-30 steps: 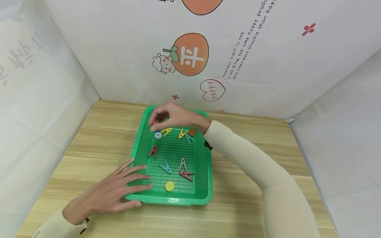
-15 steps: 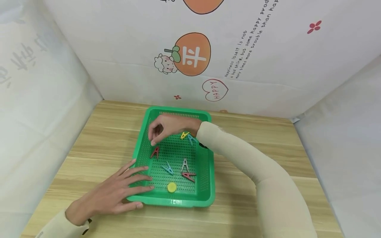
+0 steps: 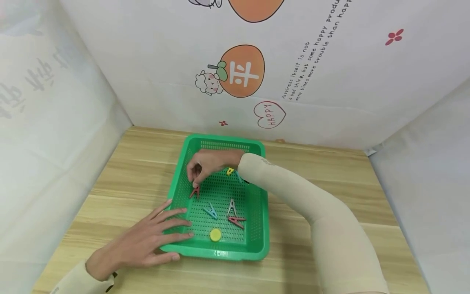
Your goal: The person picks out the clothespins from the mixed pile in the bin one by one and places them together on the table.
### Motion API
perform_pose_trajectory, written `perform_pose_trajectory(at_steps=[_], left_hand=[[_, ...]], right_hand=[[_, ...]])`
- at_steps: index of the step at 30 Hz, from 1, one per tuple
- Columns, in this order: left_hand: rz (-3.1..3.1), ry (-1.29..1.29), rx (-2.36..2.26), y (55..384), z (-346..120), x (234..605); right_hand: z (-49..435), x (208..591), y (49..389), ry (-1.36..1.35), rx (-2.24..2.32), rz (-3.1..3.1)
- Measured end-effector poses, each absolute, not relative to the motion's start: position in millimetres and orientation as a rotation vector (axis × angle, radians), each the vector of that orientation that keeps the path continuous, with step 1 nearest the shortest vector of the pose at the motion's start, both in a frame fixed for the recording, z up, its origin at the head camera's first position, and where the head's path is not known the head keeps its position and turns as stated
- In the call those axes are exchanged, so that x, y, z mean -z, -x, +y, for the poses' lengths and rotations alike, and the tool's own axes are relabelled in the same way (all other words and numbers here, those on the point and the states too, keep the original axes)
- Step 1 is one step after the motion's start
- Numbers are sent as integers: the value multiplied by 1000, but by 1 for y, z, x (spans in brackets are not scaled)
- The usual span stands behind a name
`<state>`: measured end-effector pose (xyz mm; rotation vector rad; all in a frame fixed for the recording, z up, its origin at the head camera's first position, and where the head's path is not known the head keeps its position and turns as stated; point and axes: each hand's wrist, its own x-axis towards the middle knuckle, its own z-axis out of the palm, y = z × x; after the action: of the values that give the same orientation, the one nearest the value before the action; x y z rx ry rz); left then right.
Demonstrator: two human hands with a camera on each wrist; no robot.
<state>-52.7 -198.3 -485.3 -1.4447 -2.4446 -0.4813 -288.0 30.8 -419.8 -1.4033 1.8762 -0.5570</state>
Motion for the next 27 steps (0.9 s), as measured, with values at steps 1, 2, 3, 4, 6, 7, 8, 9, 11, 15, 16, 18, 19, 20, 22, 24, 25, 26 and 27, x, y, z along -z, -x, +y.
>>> perform_pose_trajectory(at_steps=[1, 2, 3, 4, 6, 7, 8, 9, 11, 15, 16, 18, 19, 20, 22, 24, 25, 26, 27], left_hand=[[-2445, 1443, 482, 52, -198, 485], [-2445, 1442, 482, 52, -198, 486], [-2445, 1442, 480, 52, -198, 486], [-2444, 1441, 480, 52, -198, 486], [-2443, 1440, 480, 52, -198, 486], [-2441, 1440, 481, 52, -198, 486], [-2441, 1441, 480, 53, -197, 486], [-2441, 1442, 481, 53, -197, 486], [-2440, 1443, 482, 53, -198, 486], [-2435, 1448, 482, 53, -197, 486], [-2433, 1449, 480, 53, -197, 487], [-2436, 1448, 476, 52, -196, 487], [-2438, 1447, 472, 52, -197, 487], [-2439, 1446, 469, 52, -197, 487], [-2443, 1443, 466, 52, -197, 487], [-2446, 1441, 462, 52, -197, 487], [-2446, 1440, 460, 52, -197, 487], [-2447, 1439, 460, 52, -197, 487], [-2447, 1439, 459, 52, -197, 487]], right_hand=[[30, 422, 288, 1413, 539, 1879], [30, 424, 289, 1423, 520, 1886], [29, 426, 290, 1429, 500, 1892], [29, 427, 290, 1438, 479, 1900], [28, 429, 290, 1446, 442, 1915], [27, 429, 291, 1446, 427, 1924], [27, 429, 291, 1445, 416, 1931], [26, 429, 291, 1442, 405, 1935], [24, 428, 290, 1434, 388, 1934], [21, 431, 289, 1428, 356, 1919], [21, 432, 289, 1430, 347, 1914], [19, 436, 290, 1441, 327, 1919], [19, 438, 291, 1445, 318, 1922], [18, 439, 291, 1449, 307, 1925], [17, 442, 291, 1456, 285, 1935], [16, 446, 292, 1458, 269, 1945], [16, 447, 292, 1457, 261, 1949], [15, 448, 291, 1458, 253, 1952], [15, 449, 291, 1461, 244, 1957]])
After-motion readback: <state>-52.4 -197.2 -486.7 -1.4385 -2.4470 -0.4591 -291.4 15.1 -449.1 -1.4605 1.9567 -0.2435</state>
